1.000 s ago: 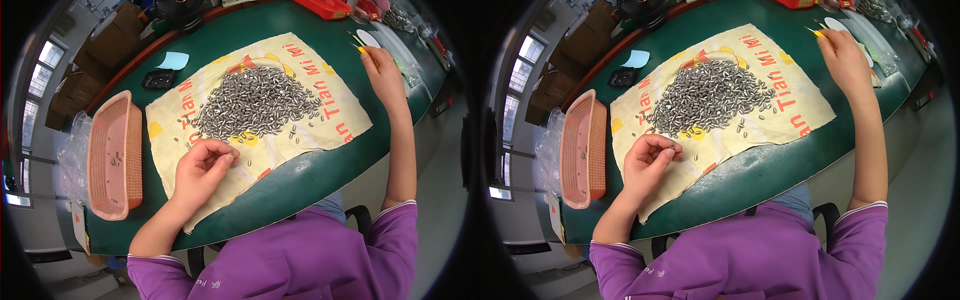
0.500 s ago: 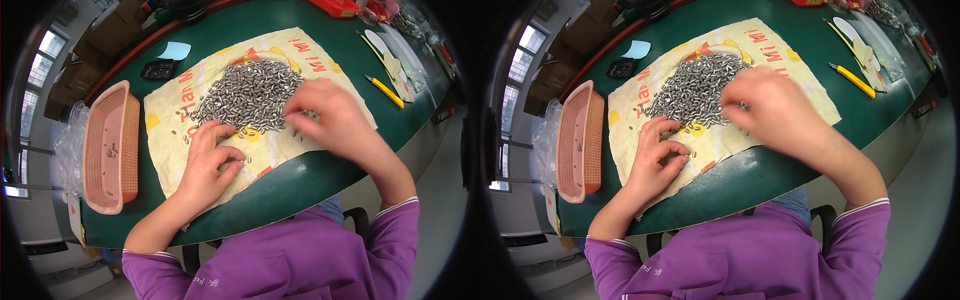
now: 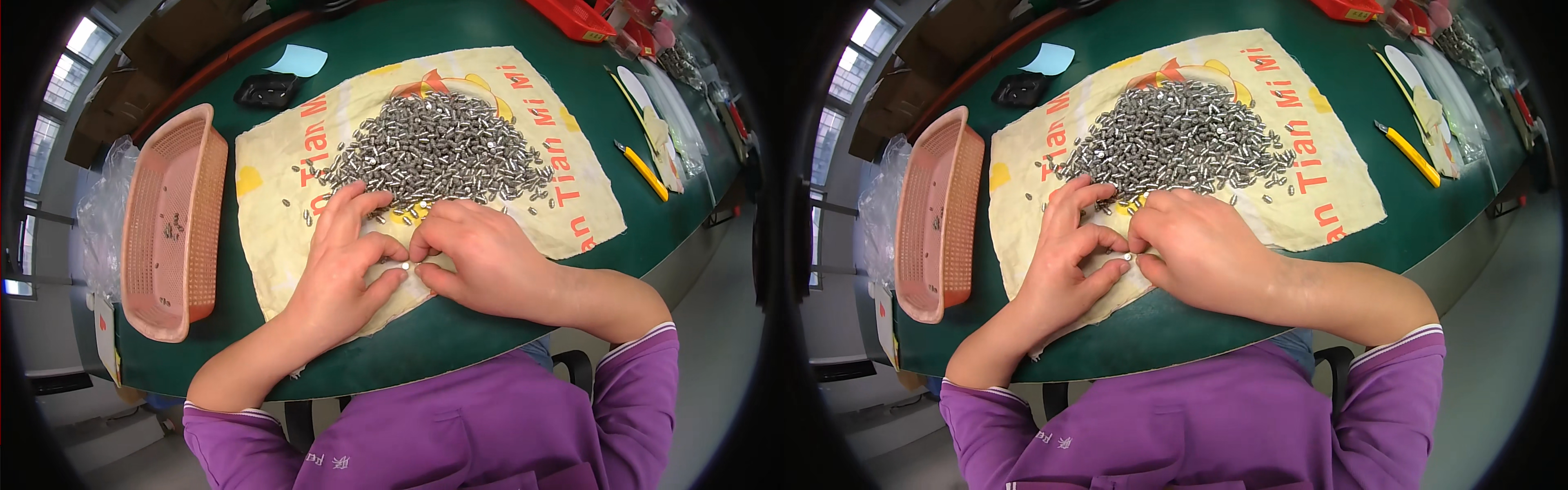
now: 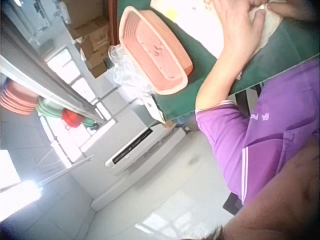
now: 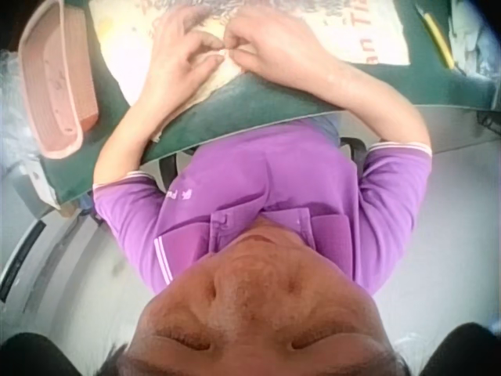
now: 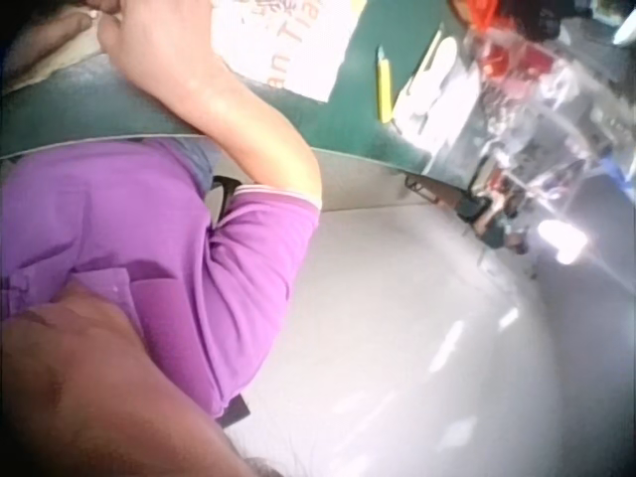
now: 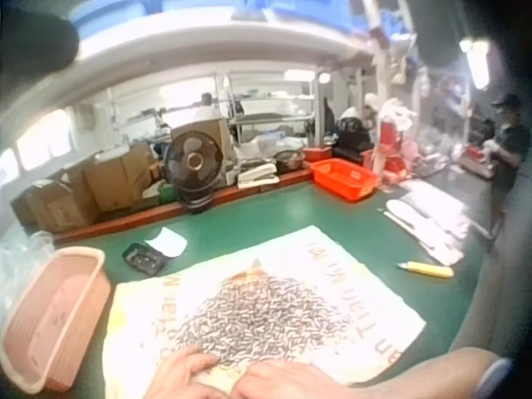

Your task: Sorting and inserting small metal components into a strip or holder.

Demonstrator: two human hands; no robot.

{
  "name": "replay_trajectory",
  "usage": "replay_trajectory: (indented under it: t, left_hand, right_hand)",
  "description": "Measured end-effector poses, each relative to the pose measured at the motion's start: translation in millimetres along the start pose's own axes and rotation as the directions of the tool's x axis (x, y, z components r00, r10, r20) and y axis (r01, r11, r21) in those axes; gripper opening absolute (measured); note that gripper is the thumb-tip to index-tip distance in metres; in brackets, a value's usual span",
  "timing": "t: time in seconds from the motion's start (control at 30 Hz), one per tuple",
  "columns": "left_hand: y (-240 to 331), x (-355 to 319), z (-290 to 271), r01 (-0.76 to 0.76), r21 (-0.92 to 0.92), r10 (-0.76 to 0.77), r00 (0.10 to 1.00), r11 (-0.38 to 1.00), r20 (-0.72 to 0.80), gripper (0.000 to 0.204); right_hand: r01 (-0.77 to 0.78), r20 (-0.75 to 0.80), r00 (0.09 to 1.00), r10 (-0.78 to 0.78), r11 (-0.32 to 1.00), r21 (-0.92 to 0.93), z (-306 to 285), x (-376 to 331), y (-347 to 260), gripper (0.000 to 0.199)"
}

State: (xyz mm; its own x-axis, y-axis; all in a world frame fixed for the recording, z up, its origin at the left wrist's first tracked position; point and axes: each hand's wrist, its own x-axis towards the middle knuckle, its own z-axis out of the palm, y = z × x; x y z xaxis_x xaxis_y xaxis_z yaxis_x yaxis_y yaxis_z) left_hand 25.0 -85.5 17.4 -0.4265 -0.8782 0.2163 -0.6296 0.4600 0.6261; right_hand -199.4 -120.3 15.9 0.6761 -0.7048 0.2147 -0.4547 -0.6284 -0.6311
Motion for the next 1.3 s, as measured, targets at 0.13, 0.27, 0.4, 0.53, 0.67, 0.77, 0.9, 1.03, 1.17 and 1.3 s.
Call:
replay_trajectory:
  t: [0.13,0.27,0.4,0.53,0.67,0.77,0.9,1.03,1.17,1.3]
  left_hand:
    - [1,0,-1,-0.015,0.055,0.015,1.0,0.998,0.0,0.02]
    - [0,0,1,-0.025,0.082,0.025,1.0,0.996,0.001,0.02]
    - [1,0,3,-0.036,0.072,0.036,0.999,0.997,-0.003,0.021]
    - [2,0,1,-0.026,0.079,0.026,1.0,0.997,-0.002,0.022]
    - [4,0,-1,-0.061,0.148,0.064,0.998,0.987,-0.021,0.027]
    - [5,2,-3,-0.1,0.138,0.105,0.994,0.985,-0.03,0.034]
    - [6,2,1,-0.269,0.087,0.268,0.963,0.959,0.026,0.038]
    - [6,3,3,-0.374,0.145,0.36,0.926,0.916,0.112,0.027]
    - [9,2,0,-0.315,0.145,0.305,0.949,0.938,0.084,0.027]
    - [8,3,-18,-0.081,-0.029,0.078,0.993,0.996,-0.093,0.019]
  right_hand:
    - [0.036,-0.039,0.999,-0.035,0.999,0.025,0,-2,0,0.012]
    - [0.029,-0.022,0.999,-0.029,0.999,0.015,-3,-2,3,0.012]
    - [0.039,-0.027,0.999,-0.038,0.999,0.026,1,-2,3,0.015]
    - [0.052,-0.041,0.998,-0.051,0.998,0.04,0,-2,3,0.015]
    - [0.079,-0.056,0.996,-0.076,0.996,0.038,-9,-1,6,0.017]
    - [0.065,-0.124,0.99,-0.06,0.997,0.033,-19,3,9,0.018]
    - [0.055,-0.232,0.971,-0.048,0.998,0.022,-22,7,11,0.014]
    - [0.024,-0.183,0.983,-0.022,1.0,0.011,-20,6,11,0.012]
    - [0.014,-0.203,0.979,-0.011,1.0,0.013,-21,6,12,0.013]
    - [0.044,-0.27,0.962,-0.048,0.999,-0.021,-19,7,18,0.015]
